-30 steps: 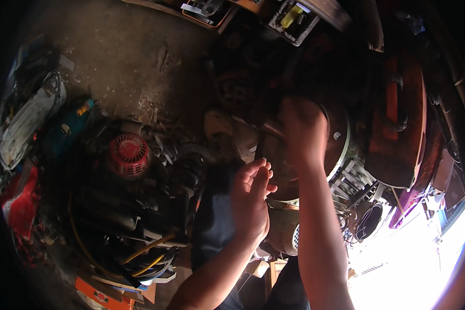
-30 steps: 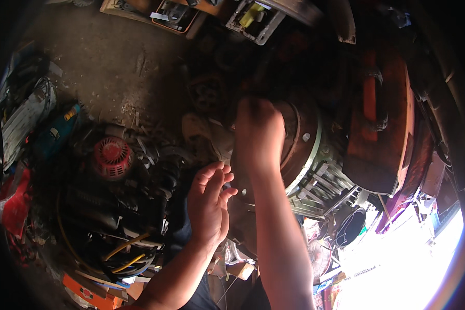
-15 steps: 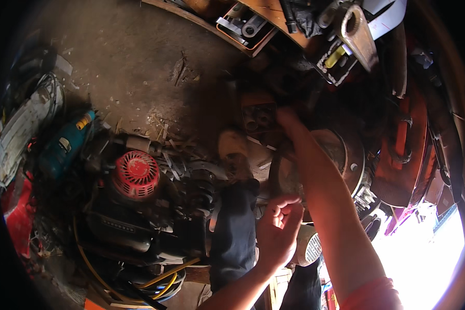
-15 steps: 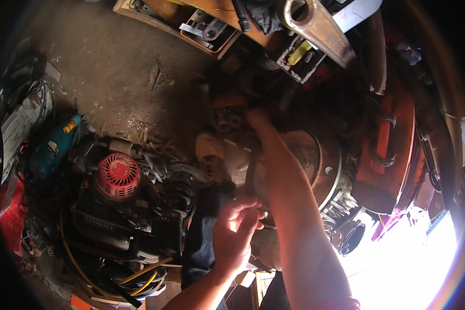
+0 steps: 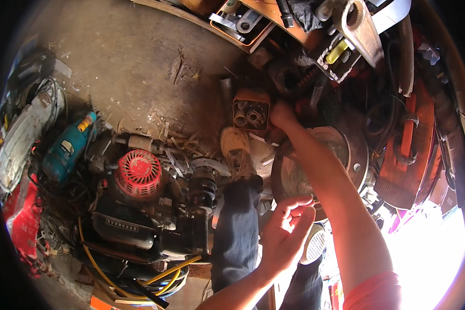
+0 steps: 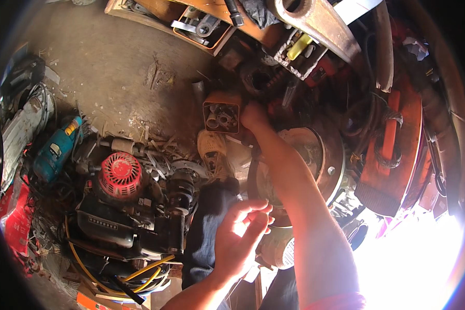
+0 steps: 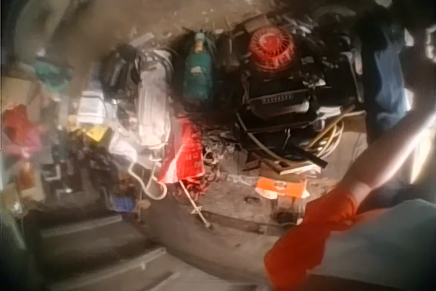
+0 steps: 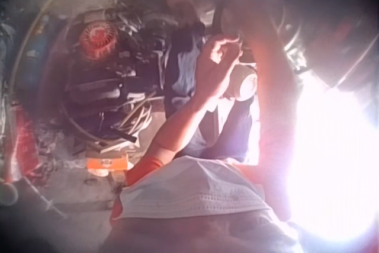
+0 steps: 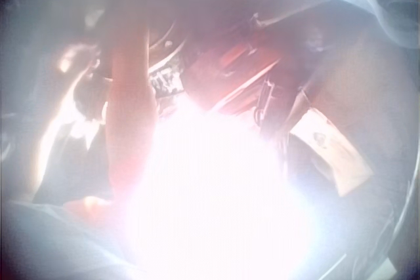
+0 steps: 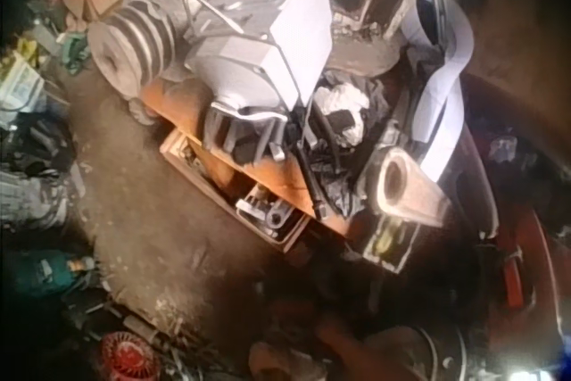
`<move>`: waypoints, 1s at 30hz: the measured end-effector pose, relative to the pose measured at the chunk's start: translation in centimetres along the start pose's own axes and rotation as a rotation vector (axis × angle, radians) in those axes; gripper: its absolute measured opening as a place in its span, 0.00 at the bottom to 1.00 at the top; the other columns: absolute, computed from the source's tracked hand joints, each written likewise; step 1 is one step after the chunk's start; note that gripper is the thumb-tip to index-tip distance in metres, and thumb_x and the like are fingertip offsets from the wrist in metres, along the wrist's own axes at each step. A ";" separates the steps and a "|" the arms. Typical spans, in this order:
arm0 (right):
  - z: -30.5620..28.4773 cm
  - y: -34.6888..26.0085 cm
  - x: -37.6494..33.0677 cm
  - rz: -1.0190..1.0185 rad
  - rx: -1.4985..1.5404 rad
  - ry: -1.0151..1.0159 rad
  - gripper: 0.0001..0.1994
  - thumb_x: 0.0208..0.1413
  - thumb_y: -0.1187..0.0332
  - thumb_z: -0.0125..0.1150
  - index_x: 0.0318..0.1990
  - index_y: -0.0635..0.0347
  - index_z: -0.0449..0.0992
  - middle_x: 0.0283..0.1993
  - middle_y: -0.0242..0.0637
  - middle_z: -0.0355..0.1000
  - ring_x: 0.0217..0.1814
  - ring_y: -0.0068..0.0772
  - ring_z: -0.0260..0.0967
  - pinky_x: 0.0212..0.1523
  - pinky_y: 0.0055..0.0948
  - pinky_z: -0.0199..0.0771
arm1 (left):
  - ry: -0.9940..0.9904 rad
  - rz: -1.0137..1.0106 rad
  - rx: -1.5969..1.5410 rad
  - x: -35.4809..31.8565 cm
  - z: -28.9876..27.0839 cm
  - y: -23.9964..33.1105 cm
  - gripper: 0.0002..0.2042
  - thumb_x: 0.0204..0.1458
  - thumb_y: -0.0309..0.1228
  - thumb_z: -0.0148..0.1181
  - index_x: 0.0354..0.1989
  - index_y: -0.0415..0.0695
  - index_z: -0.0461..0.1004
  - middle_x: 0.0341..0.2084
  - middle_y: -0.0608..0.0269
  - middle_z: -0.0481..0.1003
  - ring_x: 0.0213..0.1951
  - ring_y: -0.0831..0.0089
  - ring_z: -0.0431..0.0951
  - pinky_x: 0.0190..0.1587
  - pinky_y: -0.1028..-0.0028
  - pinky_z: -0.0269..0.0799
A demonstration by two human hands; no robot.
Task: The person retrieves a metal rod and a hammer from a cluttered workshop, then sits on the floor to assemble mechanical components. They use the hammer to tap a cylindrical part onto the rod and fit it into a yellow housing, adjusting the assembly with their hands.
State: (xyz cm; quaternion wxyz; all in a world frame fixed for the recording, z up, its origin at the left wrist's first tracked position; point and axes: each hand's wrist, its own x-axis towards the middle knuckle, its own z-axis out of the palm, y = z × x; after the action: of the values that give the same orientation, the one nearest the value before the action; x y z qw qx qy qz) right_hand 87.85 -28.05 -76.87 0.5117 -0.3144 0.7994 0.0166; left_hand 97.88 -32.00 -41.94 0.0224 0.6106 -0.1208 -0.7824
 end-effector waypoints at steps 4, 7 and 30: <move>-0.6 0.5 0.3 -0.169 0.052 0.005 0.13 0.53 0.64 0.59 0.39 0.64 0.80 0.39 0.56 0.77 0.44 0.56 0.76 0.44 0.47 0.77 | -0.016 0.036 0.064 0.7 -0.1 -0.5 0.16 0.61 0.33 0.60 0.54 0.39 0.71 0.45 0.56 0.75 0.44 0.73 0.76 0.47 0.71 0.73; -1.8 0.0 0.0 -0.169 -0.072 -0.038 0.12 0.51 0.64 0.59 0.34 0.65 0.81 0.37 0.57 0.77 0.43 0.56 0.77 0.44 0.47 0.77 | 0.002 0.012 0.036 0.8 0.0 -0.4 0.15 0.61 0.31 0.60 0.53 0.38 0.71 0.45 0.56 0.75 0.45 0.74 0.75 0.49 0.72 0.72; -11.9 -4.6 -17.7 -0.209 0.407 0.279 0.10 0.55 0.67 0.60 0.29 0.65 0.68 0.23 0.54 0.72 0.27 0.57 0.74 0.26 0.43 0.72 | 0.157 0.282 -0.018 2.3 0.8 -2.8 0.09 0.61 0.26 0.57 0.48 0.39 0.72 0.38 0.60 0.77 0.36 0.78 0.77 0.39 0.77 0.74</move>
State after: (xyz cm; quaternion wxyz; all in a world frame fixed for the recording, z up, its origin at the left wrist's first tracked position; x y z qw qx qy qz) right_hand 85.56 -27.27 -55.19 0.4483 -0.2851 0.8123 -0.2408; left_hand 96.84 -29.58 -44.52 0.1467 0.6468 -0.1961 -0.7222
